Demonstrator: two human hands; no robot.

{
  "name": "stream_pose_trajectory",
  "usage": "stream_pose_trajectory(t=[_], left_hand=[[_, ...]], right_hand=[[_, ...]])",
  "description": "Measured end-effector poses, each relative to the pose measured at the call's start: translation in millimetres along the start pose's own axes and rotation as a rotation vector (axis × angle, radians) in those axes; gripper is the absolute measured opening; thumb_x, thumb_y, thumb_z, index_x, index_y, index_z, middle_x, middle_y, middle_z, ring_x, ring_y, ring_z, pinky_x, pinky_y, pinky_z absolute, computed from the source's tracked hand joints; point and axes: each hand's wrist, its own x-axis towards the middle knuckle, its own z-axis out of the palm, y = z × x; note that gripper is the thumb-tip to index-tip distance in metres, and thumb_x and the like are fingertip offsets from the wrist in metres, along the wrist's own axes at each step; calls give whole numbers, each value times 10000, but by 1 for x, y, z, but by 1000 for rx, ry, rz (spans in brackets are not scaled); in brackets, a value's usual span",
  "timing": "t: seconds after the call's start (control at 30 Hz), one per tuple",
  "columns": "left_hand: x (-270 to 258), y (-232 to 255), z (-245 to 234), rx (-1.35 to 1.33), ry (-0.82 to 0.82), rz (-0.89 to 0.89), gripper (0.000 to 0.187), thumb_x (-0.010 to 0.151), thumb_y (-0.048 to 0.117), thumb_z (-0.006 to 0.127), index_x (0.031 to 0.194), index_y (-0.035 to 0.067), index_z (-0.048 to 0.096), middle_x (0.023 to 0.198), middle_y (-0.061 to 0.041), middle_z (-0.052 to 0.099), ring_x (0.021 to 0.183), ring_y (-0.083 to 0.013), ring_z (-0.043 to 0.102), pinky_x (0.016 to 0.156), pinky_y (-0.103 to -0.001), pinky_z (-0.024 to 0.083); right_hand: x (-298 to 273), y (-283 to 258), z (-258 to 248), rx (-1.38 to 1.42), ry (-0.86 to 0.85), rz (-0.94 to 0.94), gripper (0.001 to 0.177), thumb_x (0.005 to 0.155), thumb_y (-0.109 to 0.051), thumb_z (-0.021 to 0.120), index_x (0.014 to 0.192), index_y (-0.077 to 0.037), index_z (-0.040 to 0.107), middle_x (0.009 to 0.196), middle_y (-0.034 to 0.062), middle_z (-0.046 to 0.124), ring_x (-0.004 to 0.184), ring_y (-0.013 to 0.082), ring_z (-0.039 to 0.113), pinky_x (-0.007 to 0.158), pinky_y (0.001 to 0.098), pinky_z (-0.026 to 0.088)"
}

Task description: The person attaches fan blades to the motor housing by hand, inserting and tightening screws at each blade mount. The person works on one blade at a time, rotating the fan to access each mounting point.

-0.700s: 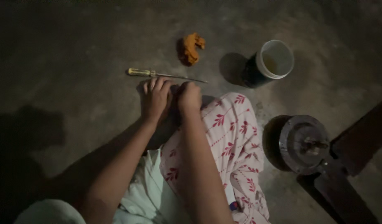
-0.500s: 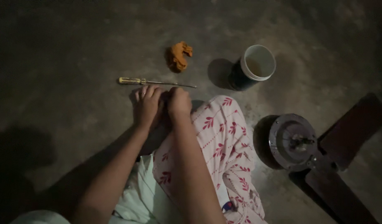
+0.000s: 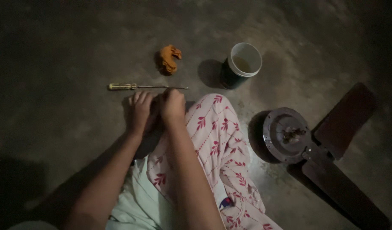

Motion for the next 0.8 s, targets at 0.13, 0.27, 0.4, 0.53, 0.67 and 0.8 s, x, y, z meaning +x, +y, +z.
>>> stream_pose_trajectory(t=[0.13,0.27,0.4,0.53,0.67,0.8], left_hand=[[9,30,-7,-255,222,-54,163,1008,107,629,1161,102,684,1210,-34,692,1227,-267,600,1052,-451,429],[28,97,-36,-398,239,50,160,965,105,733,1107,58,679,1124,-119,684,1196,-324,591,1031,-467,430],[58,176,-66,-607,32,203,148,908,101,761,1035,72,691,1042,-82,719,1121,-298,632,965,-442,457],[66,246,-69,-664,-54,390,123,893,130,752,994,82,698,1004,-83,722,1074,-296,645,962,-443,466],[58,299,-45,-715,-200,531,127,918,151,735,1003,62,707,988,-90,729,1047,-289,660,977,-459,467],[48,340,-2,-896,-387,529,165,892,171,741,981,35,712,985,-128,731,1030,-327,669,927,-444,499]], right_hand=[[-20,-27,-44,254,36,-36,166,853,-107,743,969,10,755,891,204,756,828,311,767,761,374,587],[-42,-18,-117,393,142,-59,142,921,-109,740,1002,6,754,920,136,771,823,191,765,752,294,590],[-61,4,-186,652,196,-48,132,1009,-62,682,1103,20,726,1039,95,763,961,127,711,841,261,571],[-92,47,-243,724,304,19,166,1009,-53,709,1121,69,718,1022,117,759,932,145,709,842,282,582],[-119,99,-289,724,385,169,198,955,-62,716,1108,63,715,1024,118,776,920,157,736,835,293,617],[-136,148,-321,669,442,255,216,933,-67,754,1100,71,745,992,120,778,883,165,743,820,293,600]])
